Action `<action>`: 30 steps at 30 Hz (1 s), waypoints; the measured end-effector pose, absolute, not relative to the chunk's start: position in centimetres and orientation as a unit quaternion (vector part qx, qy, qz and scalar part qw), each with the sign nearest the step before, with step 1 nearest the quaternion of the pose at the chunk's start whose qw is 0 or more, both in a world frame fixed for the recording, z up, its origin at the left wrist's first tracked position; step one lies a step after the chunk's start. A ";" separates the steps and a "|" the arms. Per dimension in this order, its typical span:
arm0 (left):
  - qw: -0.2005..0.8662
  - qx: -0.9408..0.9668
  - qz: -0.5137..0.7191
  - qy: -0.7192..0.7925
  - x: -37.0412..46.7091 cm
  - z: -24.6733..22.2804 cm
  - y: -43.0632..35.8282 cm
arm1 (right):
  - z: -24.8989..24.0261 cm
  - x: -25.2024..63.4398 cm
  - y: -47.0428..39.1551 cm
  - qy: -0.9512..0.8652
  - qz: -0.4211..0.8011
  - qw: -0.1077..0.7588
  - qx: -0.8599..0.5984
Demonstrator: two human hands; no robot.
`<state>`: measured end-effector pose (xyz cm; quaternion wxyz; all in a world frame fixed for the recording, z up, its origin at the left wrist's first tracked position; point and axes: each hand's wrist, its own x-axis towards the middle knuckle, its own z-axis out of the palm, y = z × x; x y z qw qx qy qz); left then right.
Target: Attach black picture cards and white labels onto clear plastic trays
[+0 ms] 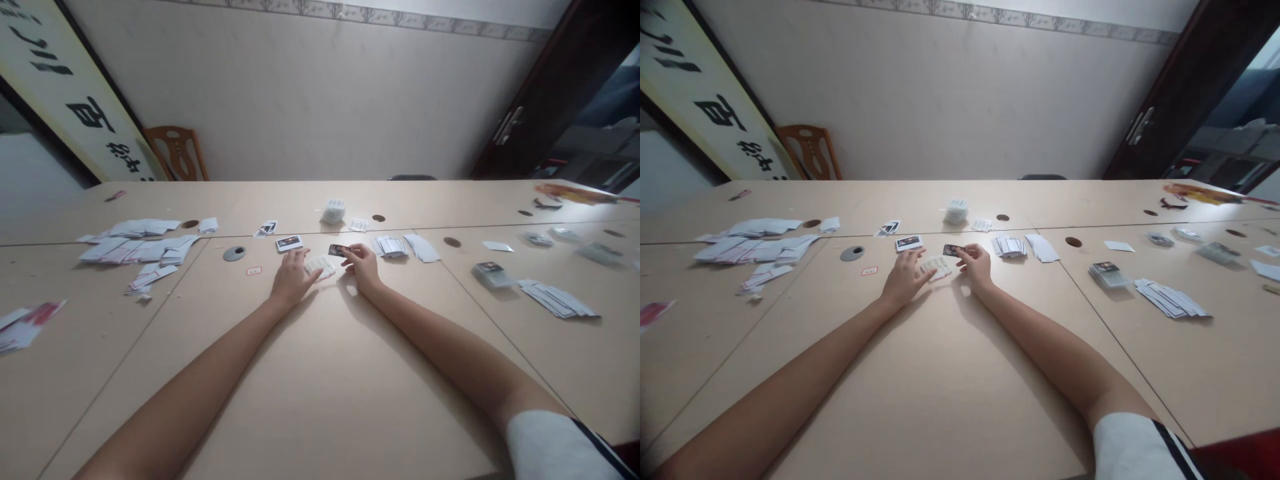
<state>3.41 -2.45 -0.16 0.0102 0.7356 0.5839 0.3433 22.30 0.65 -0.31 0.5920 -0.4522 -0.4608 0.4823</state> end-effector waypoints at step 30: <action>0.507 0.510 0.509 0.473 4.6 1.8 -3.6 | -1.3 21.8 0.5 -0.486 0.525 0.622 -0.319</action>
